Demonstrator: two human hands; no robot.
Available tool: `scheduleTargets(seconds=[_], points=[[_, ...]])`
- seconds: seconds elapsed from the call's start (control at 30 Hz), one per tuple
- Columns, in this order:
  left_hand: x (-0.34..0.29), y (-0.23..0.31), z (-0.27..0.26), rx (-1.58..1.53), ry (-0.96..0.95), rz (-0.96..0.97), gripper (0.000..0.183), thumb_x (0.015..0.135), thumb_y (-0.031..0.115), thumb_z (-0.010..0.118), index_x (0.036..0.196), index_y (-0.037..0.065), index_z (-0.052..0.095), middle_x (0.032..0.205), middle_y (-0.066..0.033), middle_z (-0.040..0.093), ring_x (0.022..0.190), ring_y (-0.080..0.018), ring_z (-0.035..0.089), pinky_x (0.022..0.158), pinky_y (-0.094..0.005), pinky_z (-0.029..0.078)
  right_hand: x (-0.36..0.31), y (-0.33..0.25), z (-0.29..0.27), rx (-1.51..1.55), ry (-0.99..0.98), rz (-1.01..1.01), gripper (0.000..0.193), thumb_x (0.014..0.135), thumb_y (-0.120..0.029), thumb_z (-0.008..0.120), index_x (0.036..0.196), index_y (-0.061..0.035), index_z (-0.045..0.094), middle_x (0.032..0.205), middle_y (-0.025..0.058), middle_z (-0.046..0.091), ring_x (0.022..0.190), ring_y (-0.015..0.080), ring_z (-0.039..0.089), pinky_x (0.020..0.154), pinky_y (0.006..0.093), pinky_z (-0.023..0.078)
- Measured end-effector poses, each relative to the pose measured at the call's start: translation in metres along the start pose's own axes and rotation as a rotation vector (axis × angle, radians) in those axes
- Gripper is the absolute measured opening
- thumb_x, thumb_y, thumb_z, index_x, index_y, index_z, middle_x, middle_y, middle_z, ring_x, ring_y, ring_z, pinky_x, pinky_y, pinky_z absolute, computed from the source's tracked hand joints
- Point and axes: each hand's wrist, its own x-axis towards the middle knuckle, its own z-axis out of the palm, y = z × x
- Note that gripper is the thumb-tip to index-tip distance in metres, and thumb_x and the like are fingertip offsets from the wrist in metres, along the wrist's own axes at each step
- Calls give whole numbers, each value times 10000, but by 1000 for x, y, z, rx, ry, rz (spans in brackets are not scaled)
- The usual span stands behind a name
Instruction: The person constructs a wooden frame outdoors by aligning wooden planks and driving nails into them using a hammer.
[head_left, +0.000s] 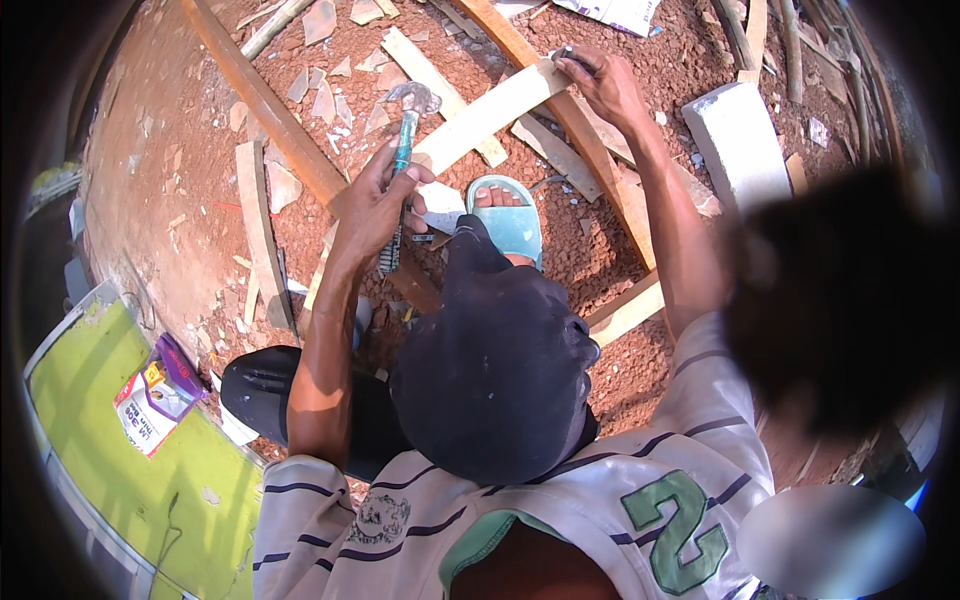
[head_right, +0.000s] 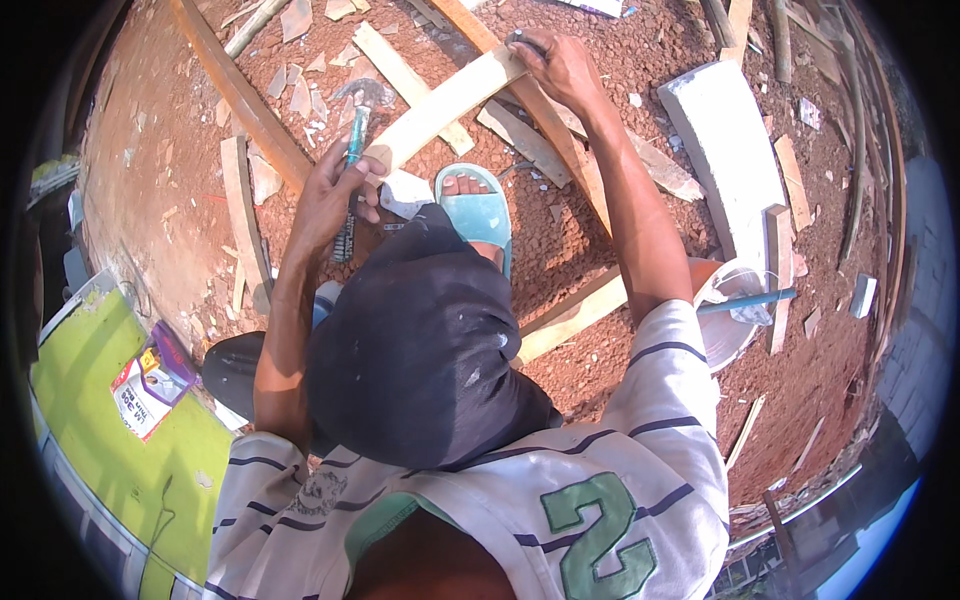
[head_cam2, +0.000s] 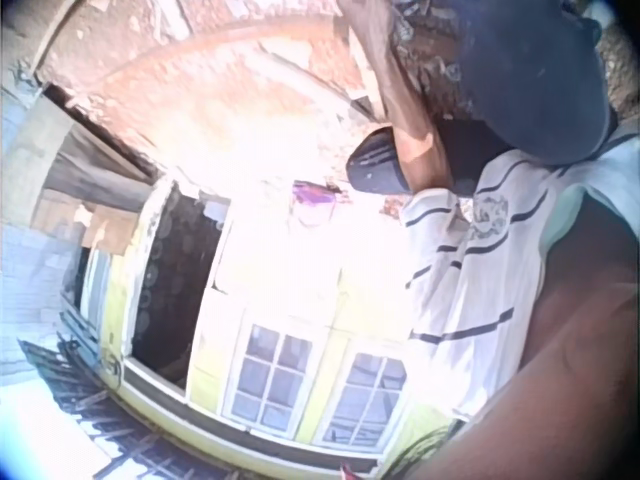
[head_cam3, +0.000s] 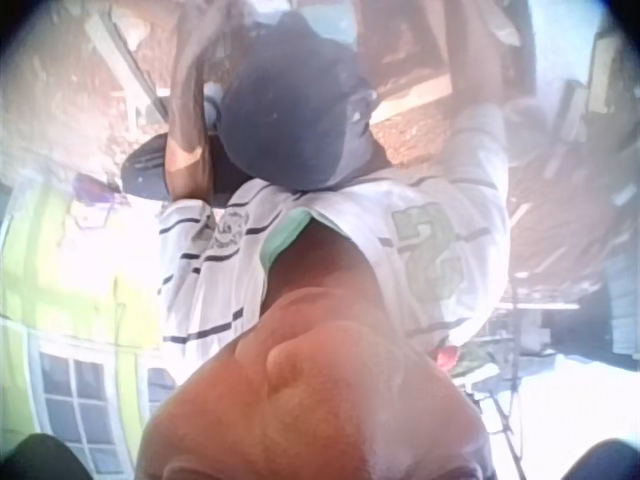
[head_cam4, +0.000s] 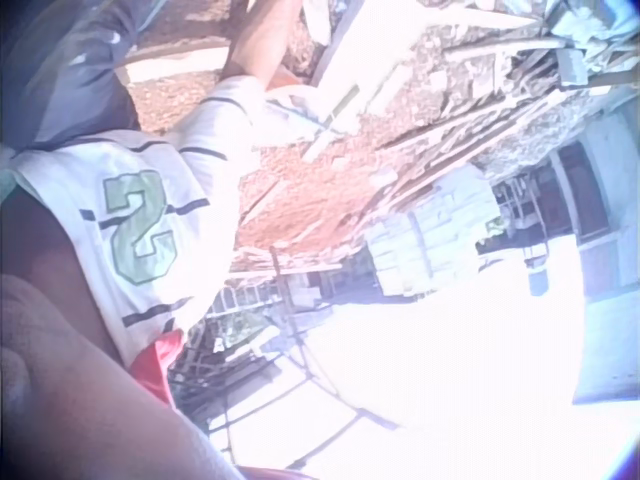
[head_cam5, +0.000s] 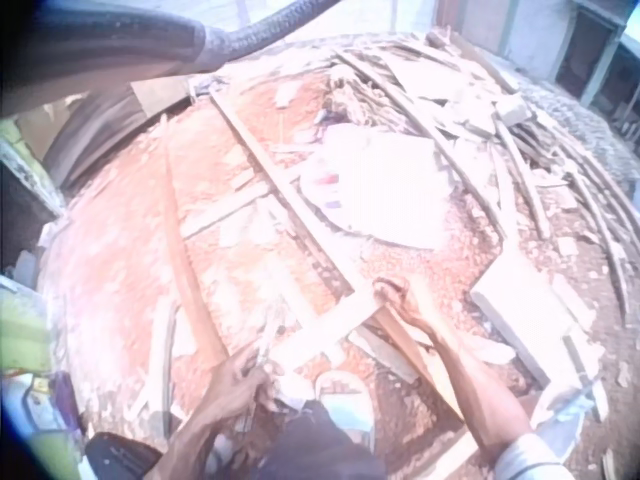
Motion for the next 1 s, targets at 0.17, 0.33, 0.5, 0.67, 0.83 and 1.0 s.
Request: scheduleTargets(seconds=[0.17, 0.33, 0.5, 0.67, 0.83, 1.0], points=[[-6, -10, -2, 221, 39, 123, 474, 949, 189, 618, 1377, 14, 518, 840, -38, 613, 649, -101, 550, 590, -261, 461, 0, 3, 5, -33, 5, -79, 326, 981, -350, 611, 1170, -107, 719, 1090, 166, 727, 959, 365, 704, 851, 466, 558], [4, -1, -21, 574, 155, 131, 391, 889, 285, 708, 1139, 5, 601, 956, -109, 667, 891, -199, 661, 803, -364, 515, 1, 11, -1, 5, -22, -46, 303, 992, -385, 602, 1193, -191, 720, 1053, 101, 752, 950, 296, 729, 827, 438, 578], [39, -48, -60, 1073, 208, 350, 663, 748, 359, 846, 1133, -67, 515, 1068, -246, 655, 1151, -367, 593, 980, -448, 461, 0, 16, -3, 101, 17, 35, 273, 980, -342, 637, 1176, -180, 735, 1065, 103, 750, 986, 241, 718, 829, 394, 550], [44, -111, -16, 1066, 428, 389, 415, 798, 132, 710, 1092, -92, 523, 1079, -280, 645, 1131, -407, 587, 1059, -651, 309, -14, -11, 10, 181, 102, 34, 262, 1001, -297, 631, 1155, -113, 737, 1001, 82, 749, 930, 154, 684, 822, 338, 540], [50, -111, -9, 1042, 440, 457, 369, 792, 84, 705, 1066, -48, 497, 1012, -250, 645, 1080, -404, 588, 951, -570, 386, -7, -5, 3, 183, 54, 93, 274, 999, -294, 643, 1165, -97, 736, 999, 81, 748, 930, 150, 678, 819, 333, 543], [49, -118, -7, 1002, 478, 435, 306, 803, 30, 657, 1064, -46, 517, 1031, -231, 646, 1087, -388, 587, 961, -584, 372, -3, -17, 1, 116, 19, 102, 276, 1002, -275, 638, 1165, -74, 733, 1023, 92, 742, 940, 157, 678, 839, 329, 557]])
